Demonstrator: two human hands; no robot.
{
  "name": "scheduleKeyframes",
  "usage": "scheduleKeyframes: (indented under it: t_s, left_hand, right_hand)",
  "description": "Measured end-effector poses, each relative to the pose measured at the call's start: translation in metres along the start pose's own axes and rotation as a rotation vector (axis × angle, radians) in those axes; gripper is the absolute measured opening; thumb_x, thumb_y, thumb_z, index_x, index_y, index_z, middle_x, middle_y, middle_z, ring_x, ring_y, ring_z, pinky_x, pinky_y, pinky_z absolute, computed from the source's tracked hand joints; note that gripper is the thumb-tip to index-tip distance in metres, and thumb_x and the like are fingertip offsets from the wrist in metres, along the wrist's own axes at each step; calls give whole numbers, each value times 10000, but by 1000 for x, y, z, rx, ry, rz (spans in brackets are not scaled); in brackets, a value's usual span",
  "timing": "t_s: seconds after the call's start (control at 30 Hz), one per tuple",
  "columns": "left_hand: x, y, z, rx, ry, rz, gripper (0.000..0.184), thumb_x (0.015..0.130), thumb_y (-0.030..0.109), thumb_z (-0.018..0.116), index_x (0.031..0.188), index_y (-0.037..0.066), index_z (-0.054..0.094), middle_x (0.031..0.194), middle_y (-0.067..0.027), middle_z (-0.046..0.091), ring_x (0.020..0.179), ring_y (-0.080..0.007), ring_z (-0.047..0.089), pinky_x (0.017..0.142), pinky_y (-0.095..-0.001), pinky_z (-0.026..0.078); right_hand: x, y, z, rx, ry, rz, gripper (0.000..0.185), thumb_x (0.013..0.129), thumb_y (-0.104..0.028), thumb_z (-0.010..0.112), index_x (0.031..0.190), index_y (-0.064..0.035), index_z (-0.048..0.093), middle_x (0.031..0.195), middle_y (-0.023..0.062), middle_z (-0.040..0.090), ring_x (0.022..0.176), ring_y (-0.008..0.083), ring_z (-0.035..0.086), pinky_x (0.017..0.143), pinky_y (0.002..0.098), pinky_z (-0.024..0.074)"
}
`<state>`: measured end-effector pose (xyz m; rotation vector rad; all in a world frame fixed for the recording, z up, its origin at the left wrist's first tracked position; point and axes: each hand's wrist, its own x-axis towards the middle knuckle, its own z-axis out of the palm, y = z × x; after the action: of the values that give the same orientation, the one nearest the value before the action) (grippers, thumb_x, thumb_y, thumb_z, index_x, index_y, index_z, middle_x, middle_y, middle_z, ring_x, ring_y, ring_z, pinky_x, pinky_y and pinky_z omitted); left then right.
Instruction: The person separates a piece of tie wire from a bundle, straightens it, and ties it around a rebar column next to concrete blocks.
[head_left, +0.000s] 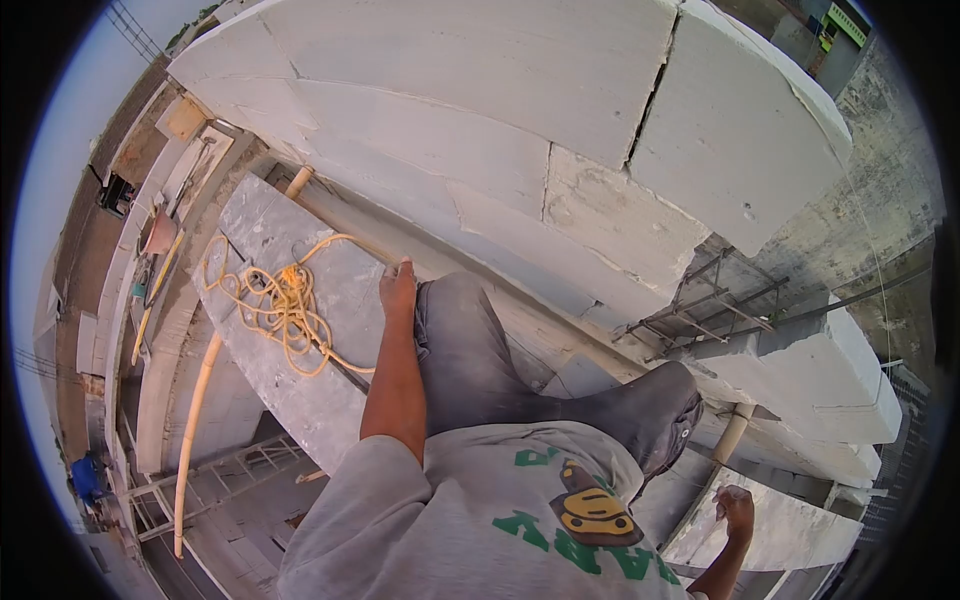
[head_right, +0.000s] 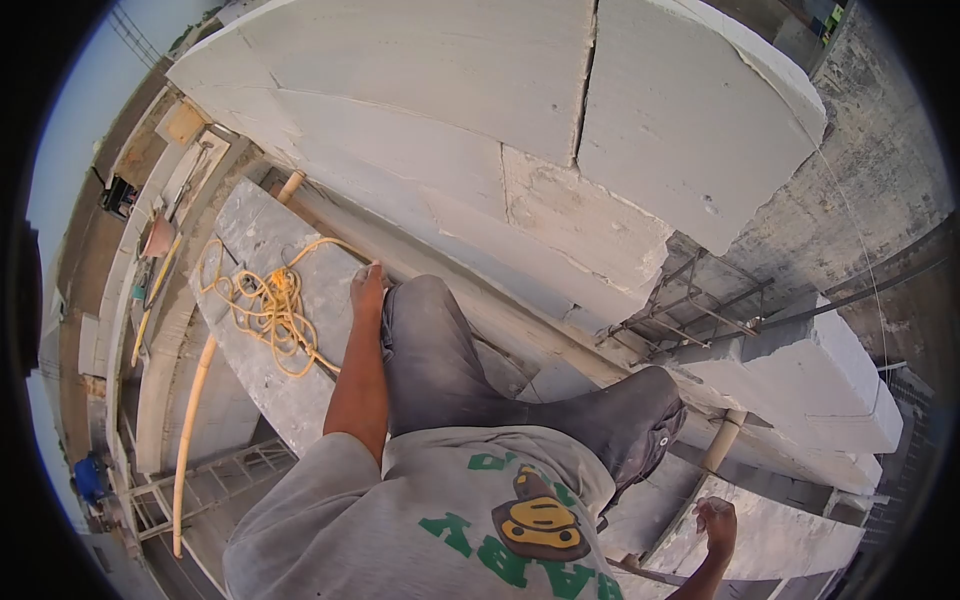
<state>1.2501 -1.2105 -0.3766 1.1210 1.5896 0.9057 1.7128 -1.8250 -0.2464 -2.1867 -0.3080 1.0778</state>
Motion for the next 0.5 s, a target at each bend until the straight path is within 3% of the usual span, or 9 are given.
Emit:
scheduleKeyframes:
  t_s: [0.1,0.2,0.27,0.33,0.4,0.43,0.5]
  left_hand:
    - [-50,68,20,621,13,401,424,862,240,597,1253,100,510,1187,-134,607,1076,-265,594,982,-489,398]
    - [-86,95,49,940,-183,595,455,817,151,581,1266,160,510,1278,-77,557,1198,-278,504,1084,-534,269]
    - [-128,115,83,1031,-464,712,533,773,82,557,1295,170,495,1380,-62,471,1322,-252,375,1122,-564,153]
    - [-163,95,125,1012,-851,749,608,734,67,548,1325,190,477,1428,-57,419,1368,-242,309,1124,-566,157]
    - [-200,51,157,1235,-1162,784,653,708,67,515,1339,231,468,1458,-49,382,1393,-228,265,1124,-580,153]
    - [-211,24,166,1225,-1330,788,592,725,102,505,1300,241,515,1399,-88,456,1343,-268,353,1105,-597,183]
    - [-204,-28,175,1313,-1426,543,445,763,184,500,1193,229,609,1248,-122,583,1217,-311,495,1066,-580,263]
  right_hand:
    - [-5,8,-2,-29,35,53,250,805,-192,611,658,10,606,463,37,459,375,125,411,383,272,342]
    - [-15,-5,-4,-72,11,112,237,803,-179,621,677,22,625,471,34,463,387,120,398,397,281,341]
    - [-13,-1,-11,-103,-34,123,219,801,-157,619,696,34,640,480,36,473,394,121,394,407,289,342]
    - [-16,-2,-19,-124,-36,66,231,828,-166,619,693,17,663,468,25,471,393,111,416,410,281,342]
    - [-20,15,-25,3,20,120,196,811,-128,617,709,35,657,475,31,472,387,119,393,401,289,332]
    - [-24,22,-26,67,42,144,179,802,-108,617,717,45,653,479,35,472,384,123,382,396,292,327]
    - [-40,27,-29,56,122,186,186,805,-114,617,701,36,653,459,22,448,372,121,365,380,293,311]
